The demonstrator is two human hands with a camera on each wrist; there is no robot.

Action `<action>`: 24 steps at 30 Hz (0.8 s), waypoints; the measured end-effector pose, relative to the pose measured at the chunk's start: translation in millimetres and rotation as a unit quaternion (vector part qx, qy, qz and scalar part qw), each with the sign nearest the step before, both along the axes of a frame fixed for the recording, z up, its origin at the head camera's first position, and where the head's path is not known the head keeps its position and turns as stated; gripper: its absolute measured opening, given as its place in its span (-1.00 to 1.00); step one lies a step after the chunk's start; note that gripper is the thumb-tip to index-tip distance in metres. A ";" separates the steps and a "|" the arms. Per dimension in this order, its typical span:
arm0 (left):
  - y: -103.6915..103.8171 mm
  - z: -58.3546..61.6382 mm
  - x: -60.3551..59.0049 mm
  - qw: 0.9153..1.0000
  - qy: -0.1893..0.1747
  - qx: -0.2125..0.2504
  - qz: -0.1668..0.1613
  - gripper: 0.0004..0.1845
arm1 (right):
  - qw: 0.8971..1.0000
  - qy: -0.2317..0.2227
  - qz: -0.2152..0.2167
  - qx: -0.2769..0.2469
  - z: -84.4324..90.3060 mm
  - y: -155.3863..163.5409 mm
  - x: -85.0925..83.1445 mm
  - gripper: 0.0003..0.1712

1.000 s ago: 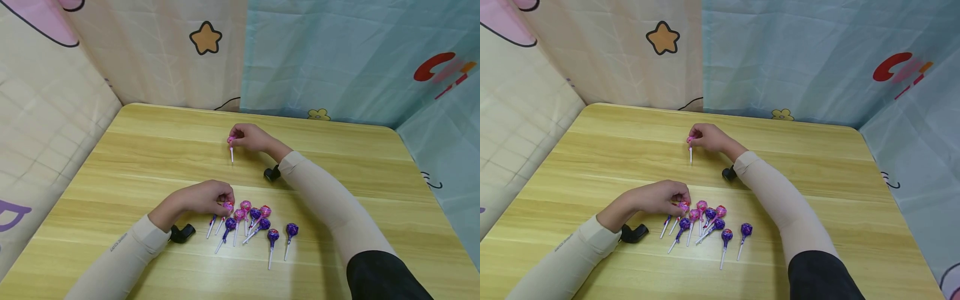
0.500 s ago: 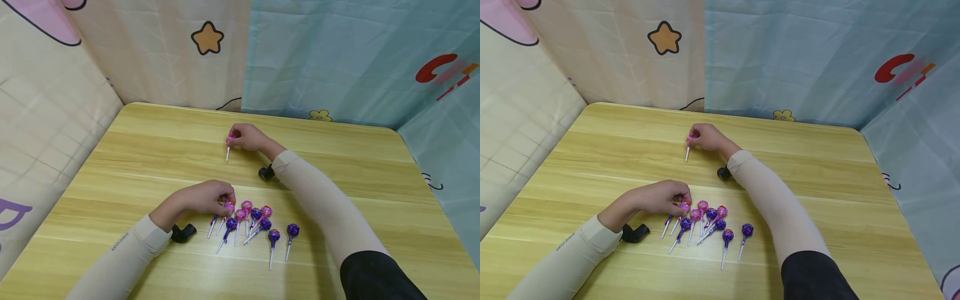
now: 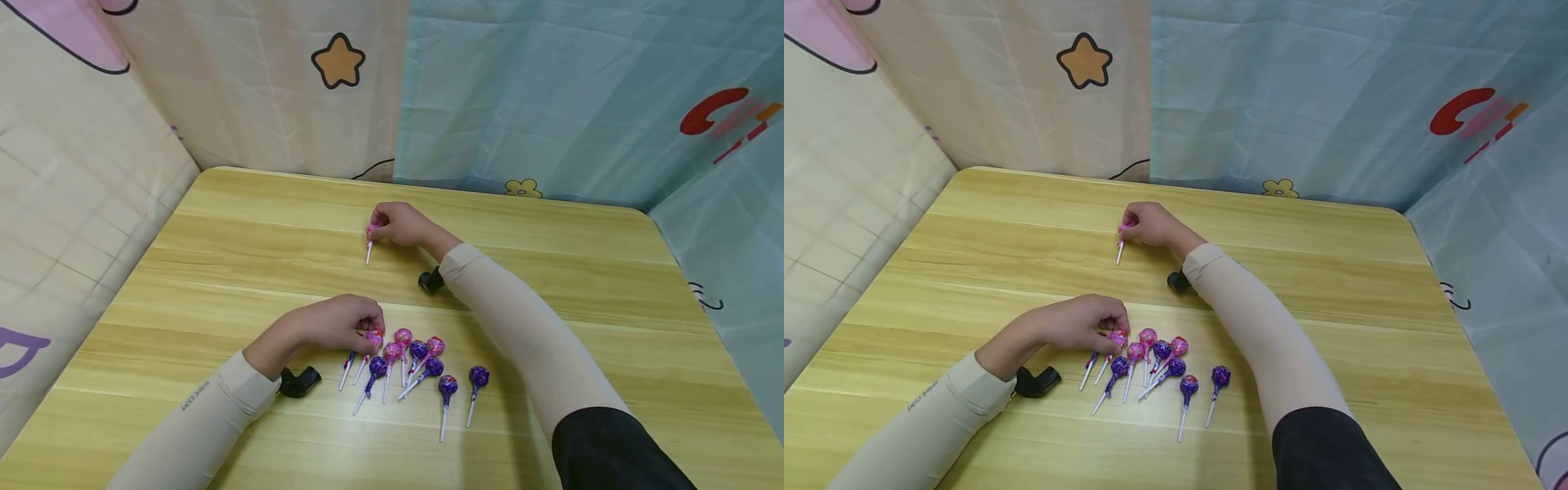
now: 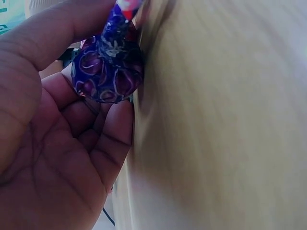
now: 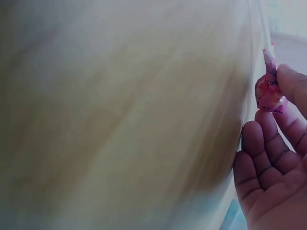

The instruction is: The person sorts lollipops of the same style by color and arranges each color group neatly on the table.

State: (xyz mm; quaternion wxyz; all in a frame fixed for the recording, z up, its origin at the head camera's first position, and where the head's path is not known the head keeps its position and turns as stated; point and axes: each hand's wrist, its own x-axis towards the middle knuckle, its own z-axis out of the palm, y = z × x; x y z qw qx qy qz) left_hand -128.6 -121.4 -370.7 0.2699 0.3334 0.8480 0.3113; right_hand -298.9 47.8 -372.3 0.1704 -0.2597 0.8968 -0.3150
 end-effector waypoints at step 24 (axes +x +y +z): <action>3.9 5.6 0.0 1.000 -0.005 -0.005 0.008 -0.84 | 1.000 -0.015 0.012 0.002 1.1 2.5 -5.3 -0.74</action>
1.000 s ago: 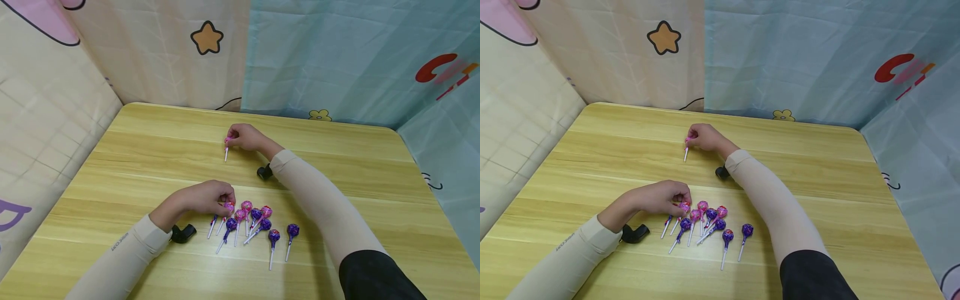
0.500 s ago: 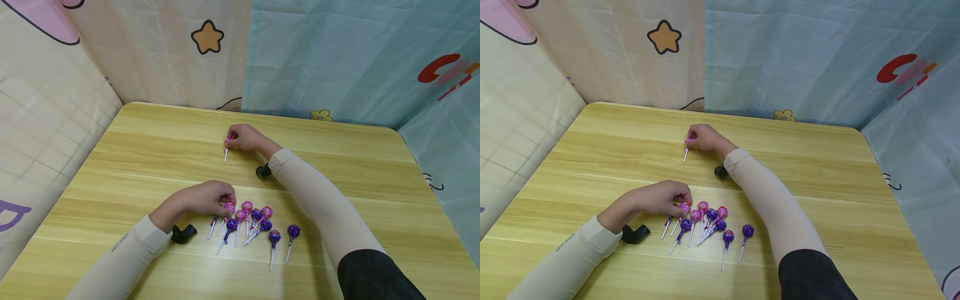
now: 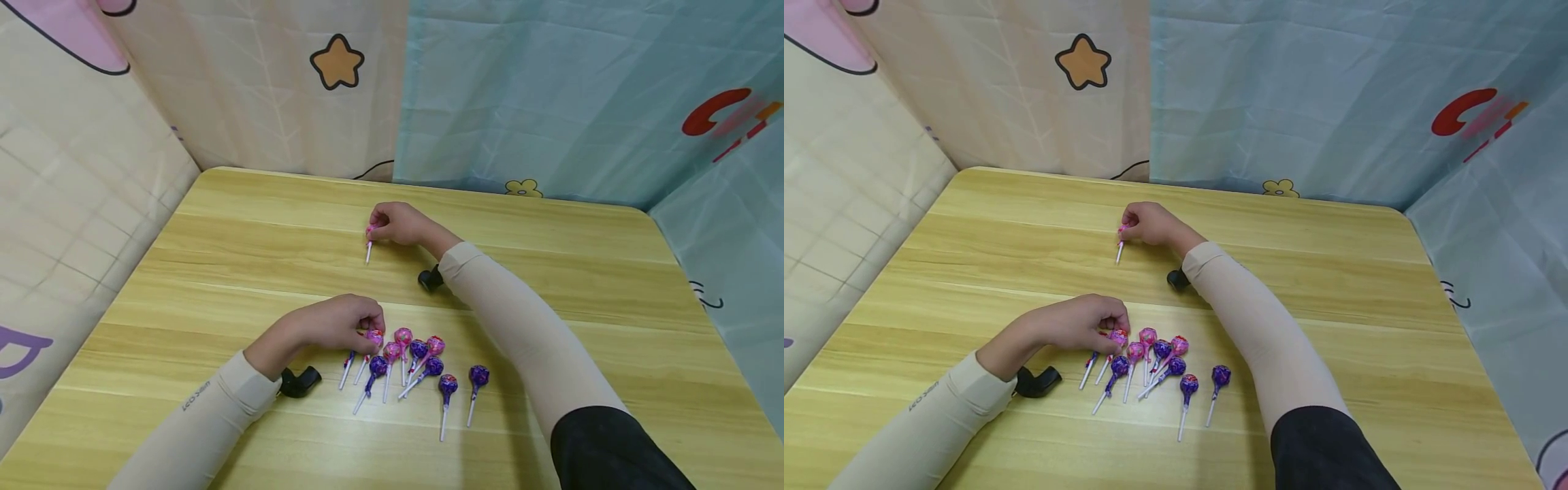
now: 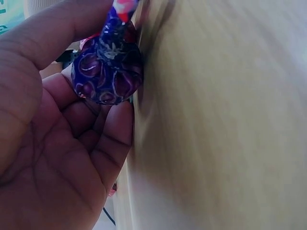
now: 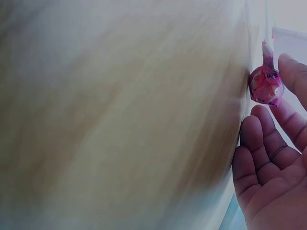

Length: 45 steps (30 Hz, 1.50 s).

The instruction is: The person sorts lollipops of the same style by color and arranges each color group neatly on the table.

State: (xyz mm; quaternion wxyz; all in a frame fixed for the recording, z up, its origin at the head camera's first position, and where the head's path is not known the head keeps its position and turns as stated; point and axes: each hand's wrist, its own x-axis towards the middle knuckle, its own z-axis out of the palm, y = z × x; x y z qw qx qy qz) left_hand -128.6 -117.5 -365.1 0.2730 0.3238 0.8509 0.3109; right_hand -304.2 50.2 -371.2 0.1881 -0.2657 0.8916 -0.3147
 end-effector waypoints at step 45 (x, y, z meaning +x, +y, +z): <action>-1.2 8.2 -28.6 0.996 0.077 0.036 -0.004 -0.89 | 0.986 -0.029 -0.015 -0.164 37.7 38.9 60.1 -0.70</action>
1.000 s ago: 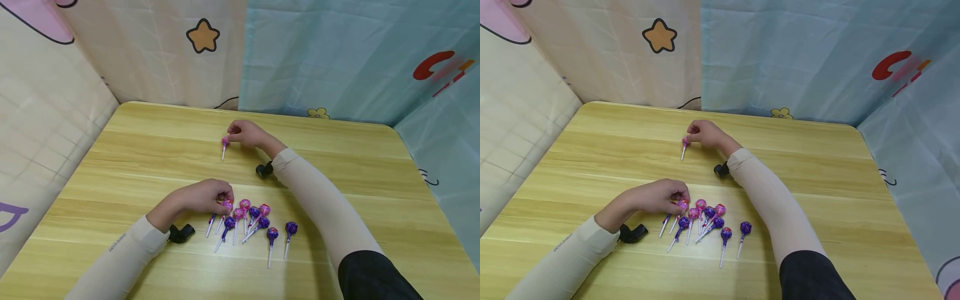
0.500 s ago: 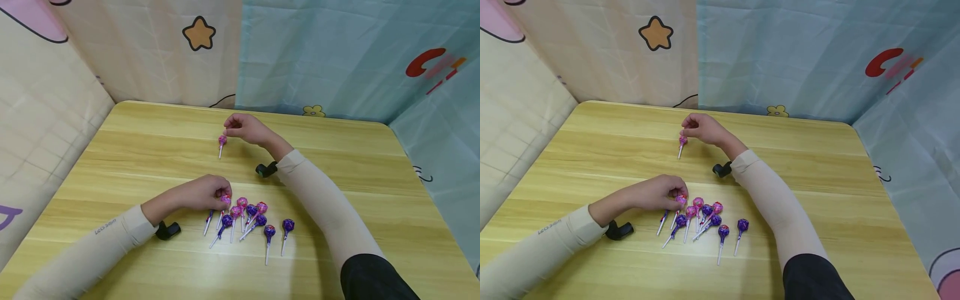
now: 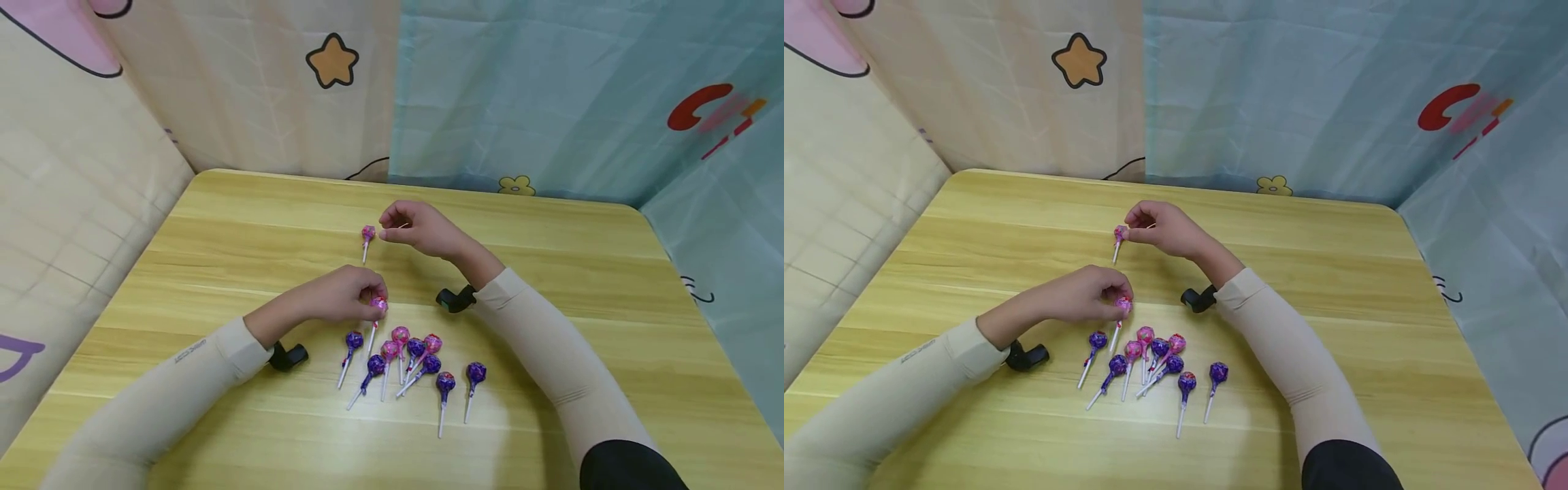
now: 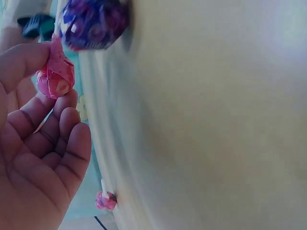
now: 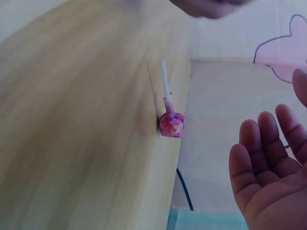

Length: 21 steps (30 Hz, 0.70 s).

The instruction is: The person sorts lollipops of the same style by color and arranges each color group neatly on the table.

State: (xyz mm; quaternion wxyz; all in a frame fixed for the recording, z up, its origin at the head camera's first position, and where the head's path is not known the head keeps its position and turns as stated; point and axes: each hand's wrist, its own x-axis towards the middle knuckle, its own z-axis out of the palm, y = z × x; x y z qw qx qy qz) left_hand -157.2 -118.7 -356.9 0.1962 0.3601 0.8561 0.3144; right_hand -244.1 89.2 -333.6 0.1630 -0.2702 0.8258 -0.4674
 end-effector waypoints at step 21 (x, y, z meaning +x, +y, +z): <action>-0.4 5.3 -35.0 0.996 0.022 0.039 0.083 -0.84 | 1.000 0.019 0.005 -0.004 -2.9 36.4 52.9 -0.80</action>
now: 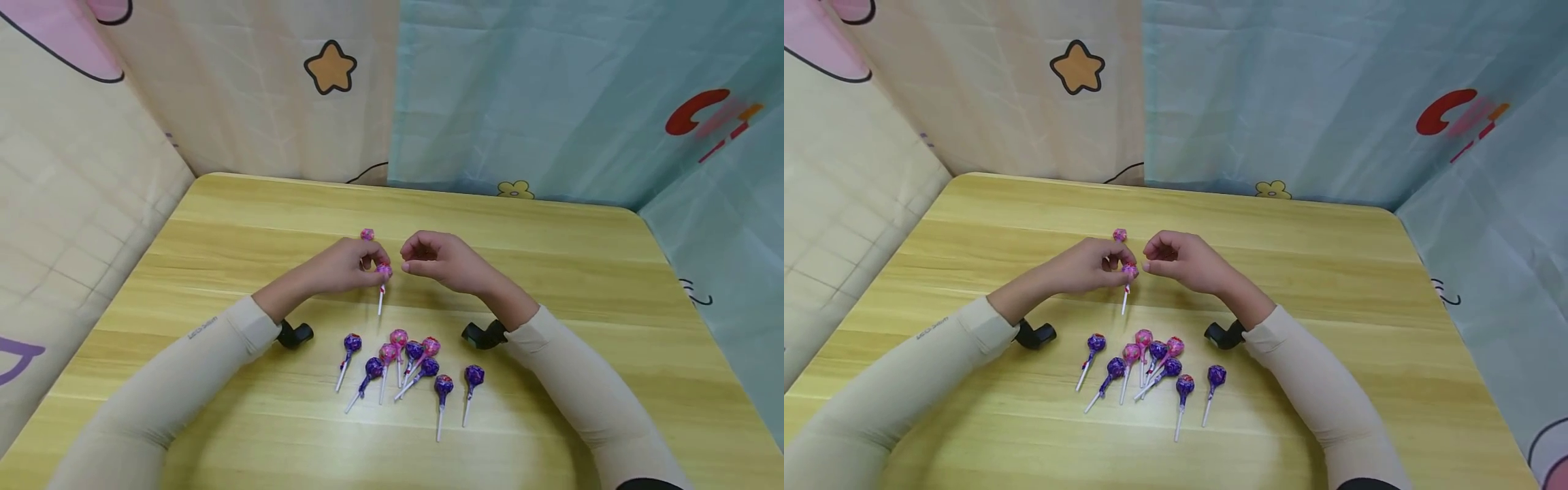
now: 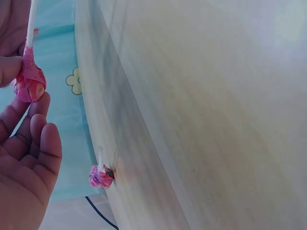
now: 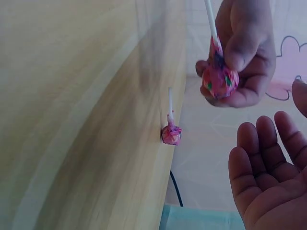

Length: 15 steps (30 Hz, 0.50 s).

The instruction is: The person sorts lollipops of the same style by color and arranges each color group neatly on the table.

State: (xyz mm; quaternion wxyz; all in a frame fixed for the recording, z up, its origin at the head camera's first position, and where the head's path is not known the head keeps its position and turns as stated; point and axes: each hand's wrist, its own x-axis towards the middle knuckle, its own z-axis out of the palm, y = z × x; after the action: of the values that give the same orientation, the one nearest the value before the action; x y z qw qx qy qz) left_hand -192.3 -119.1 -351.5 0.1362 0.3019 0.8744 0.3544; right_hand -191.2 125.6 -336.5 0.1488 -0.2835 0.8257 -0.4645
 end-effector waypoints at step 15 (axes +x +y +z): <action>5.5 -9.0 -10.1 0.998 -0.008 0.068 0.009 -0.87 | 1.000 -0.006 0.020 0.015 -9.3 22.0 34.4 -0.77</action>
State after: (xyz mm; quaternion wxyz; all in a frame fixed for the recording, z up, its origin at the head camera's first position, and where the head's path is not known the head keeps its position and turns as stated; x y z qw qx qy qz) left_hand -202.4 -113.6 -360.6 0.1185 0.2997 0.8499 0.4168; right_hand -156.8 147.6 -345.7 0.1675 -0.2945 0.8258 -0.4508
